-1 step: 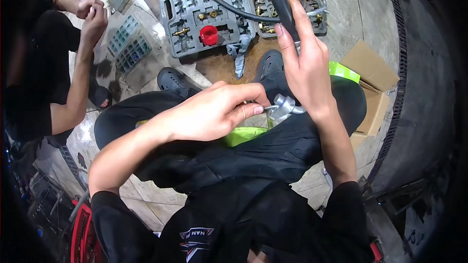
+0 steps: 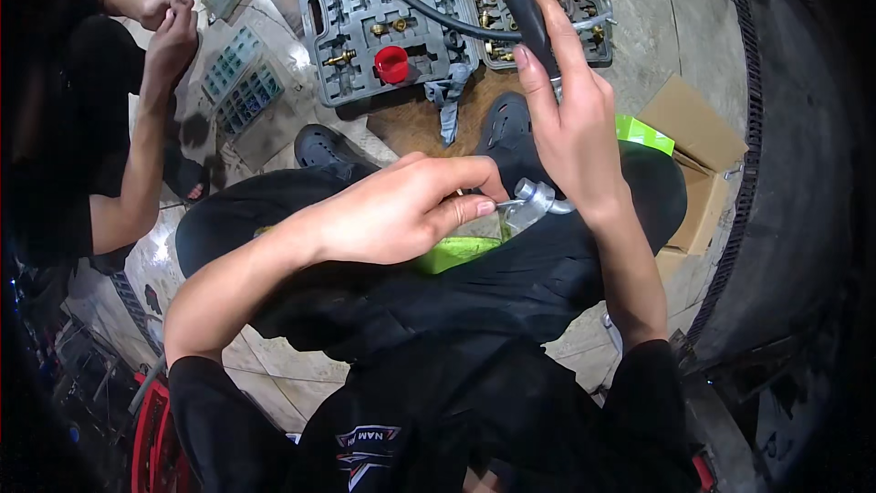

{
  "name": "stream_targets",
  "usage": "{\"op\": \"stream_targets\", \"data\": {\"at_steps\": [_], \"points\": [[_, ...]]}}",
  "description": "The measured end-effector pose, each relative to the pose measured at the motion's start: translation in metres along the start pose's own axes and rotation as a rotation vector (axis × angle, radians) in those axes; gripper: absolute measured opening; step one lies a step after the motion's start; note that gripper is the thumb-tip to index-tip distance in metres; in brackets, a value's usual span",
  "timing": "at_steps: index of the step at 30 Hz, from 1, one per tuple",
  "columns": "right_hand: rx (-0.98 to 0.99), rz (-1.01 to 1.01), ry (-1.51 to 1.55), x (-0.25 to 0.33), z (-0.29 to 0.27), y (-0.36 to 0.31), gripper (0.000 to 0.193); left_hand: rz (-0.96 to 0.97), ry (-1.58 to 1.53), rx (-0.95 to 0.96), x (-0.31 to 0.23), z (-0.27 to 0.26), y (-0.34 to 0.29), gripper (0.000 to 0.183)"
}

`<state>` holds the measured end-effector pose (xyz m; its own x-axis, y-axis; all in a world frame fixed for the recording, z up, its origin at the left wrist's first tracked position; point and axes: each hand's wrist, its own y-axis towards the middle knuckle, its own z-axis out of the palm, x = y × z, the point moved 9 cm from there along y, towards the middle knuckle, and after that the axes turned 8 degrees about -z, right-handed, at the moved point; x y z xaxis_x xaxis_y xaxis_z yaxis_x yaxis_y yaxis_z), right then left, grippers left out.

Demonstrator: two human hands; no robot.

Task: Assembling and inspecting a car air conditioning hose and valve assembly.

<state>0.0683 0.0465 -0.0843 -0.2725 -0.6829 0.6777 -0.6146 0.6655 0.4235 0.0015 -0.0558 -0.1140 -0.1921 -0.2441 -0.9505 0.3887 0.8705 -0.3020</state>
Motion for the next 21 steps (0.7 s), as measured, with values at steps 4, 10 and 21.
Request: {"op": "stream_targets", "data": {"at_steps": [4, 10, 21], "points": [[0.073, 0.035, 0.057, 0.001, 0.007, -0.002, 0.047, -0.228, -0.14, 0.185, 0.016, 0.011, -0.003, 0.019], [0.02, 0.151, 0.137, -0.009, 0.001, 0.0, 0.043, -0.254, -0.21, 0.18, 0.008, 0.008, -0.004, 0.019], [-0.132, 0.367, 0.186, -0.029, -0.012, -0.001, 0.042, -0.051, 0.019, -0.34, -0.017, -0.001, -0.017, 0.015]]}}
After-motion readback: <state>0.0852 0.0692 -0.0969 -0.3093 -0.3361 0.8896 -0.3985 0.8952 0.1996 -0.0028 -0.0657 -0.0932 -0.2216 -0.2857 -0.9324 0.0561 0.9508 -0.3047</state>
